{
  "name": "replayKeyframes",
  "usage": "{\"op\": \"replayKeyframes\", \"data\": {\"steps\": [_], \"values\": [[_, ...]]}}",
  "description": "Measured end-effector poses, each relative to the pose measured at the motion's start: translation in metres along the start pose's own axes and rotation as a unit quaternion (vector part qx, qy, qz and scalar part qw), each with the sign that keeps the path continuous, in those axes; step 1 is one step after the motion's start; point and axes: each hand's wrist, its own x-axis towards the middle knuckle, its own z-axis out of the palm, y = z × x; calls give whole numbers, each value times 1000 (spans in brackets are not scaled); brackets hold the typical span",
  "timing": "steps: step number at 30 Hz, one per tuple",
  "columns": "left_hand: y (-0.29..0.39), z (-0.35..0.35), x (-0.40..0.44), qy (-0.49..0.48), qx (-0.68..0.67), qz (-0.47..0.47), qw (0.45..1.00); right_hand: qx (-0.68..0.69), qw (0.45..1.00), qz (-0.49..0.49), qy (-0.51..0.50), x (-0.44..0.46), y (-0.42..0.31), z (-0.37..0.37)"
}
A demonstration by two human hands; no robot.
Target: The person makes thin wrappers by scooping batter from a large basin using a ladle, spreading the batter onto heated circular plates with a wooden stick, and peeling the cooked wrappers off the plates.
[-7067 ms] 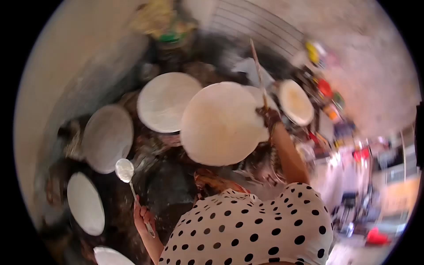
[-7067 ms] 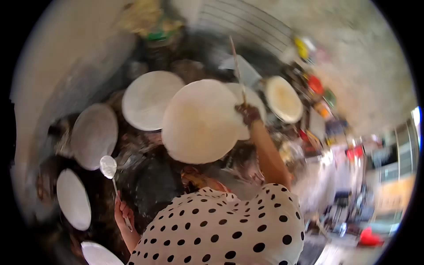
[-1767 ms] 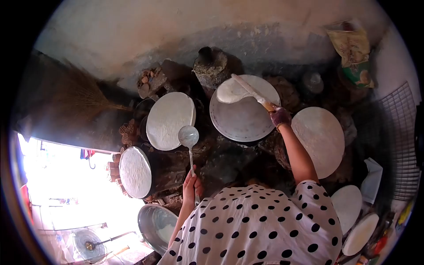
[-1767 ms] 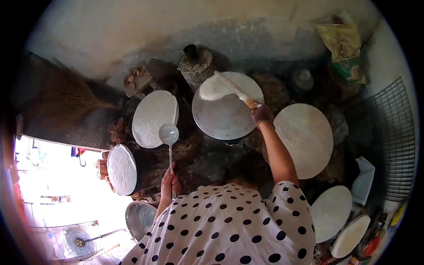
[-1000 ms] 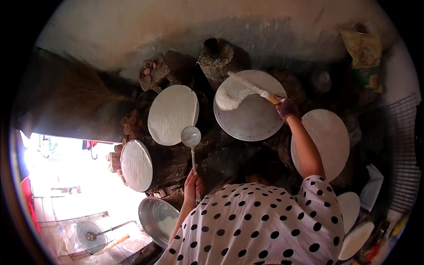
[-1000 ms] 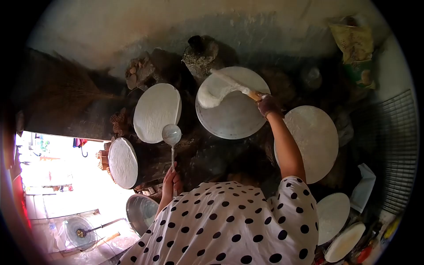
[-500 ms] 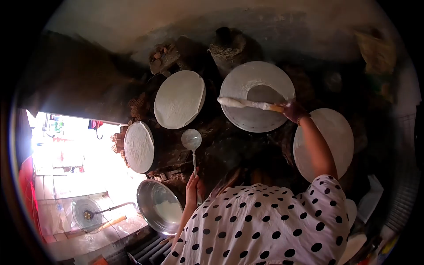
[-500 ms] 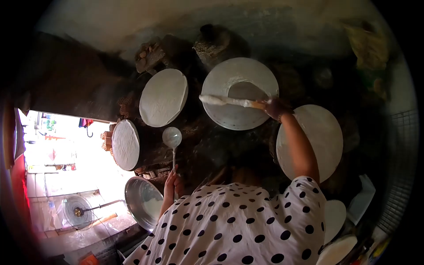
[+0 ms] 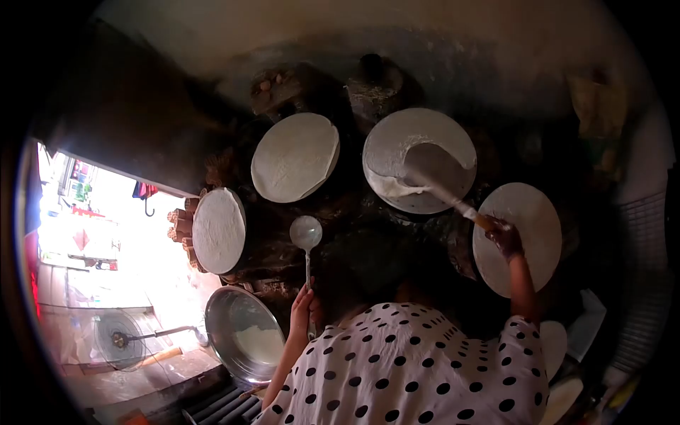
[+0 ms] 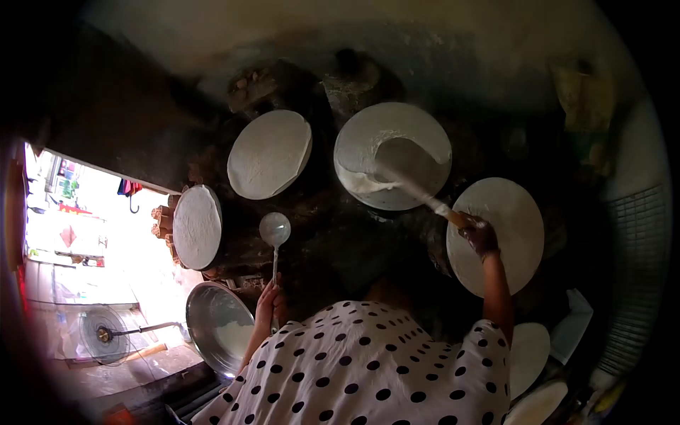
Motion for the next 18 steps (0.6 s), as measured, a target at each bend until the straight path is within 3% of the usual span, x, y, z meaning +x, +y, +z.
{"op": "replayKeyframes", "data": {"steps": [1,2,3,4,5,7,9,12,14,16,18], "values": [[1,-2,-1,14,27,2,1000,388,918,53,-68,-6,37,29],[4,-11,-3,9,22,-2,1000,702,691,149,-85,-11,75,59],[8,-21,-3,-6,32,-2,999,524,849,58,-39,-7,29,107],[12,-32,-2,-23,42,0,999,76,996,9,45,-3,-18,154],[16,-39,1,-40,53,3,998,-184,972,23,145,1,-68,201],[24,-52,2,-56,37,-16,998,-61,984,115,121,32,-136,281],[31,-64,2,-70,26,-41,996,-73,947,281,138,51,-178,324],[47,-87,-2,-96,23,-48,994,-16,945,235,229,20,-143,334],[55,-103,-7,-96,38,-41,994,51,922,304,236,-18,-140,304],[63,-116,-14,-90,35,-36,995,287,867,351,210,-36,-92,289],[67,-128,-18,-89,45,-28,995,308,845,340,274,-16,-55,316]]}}
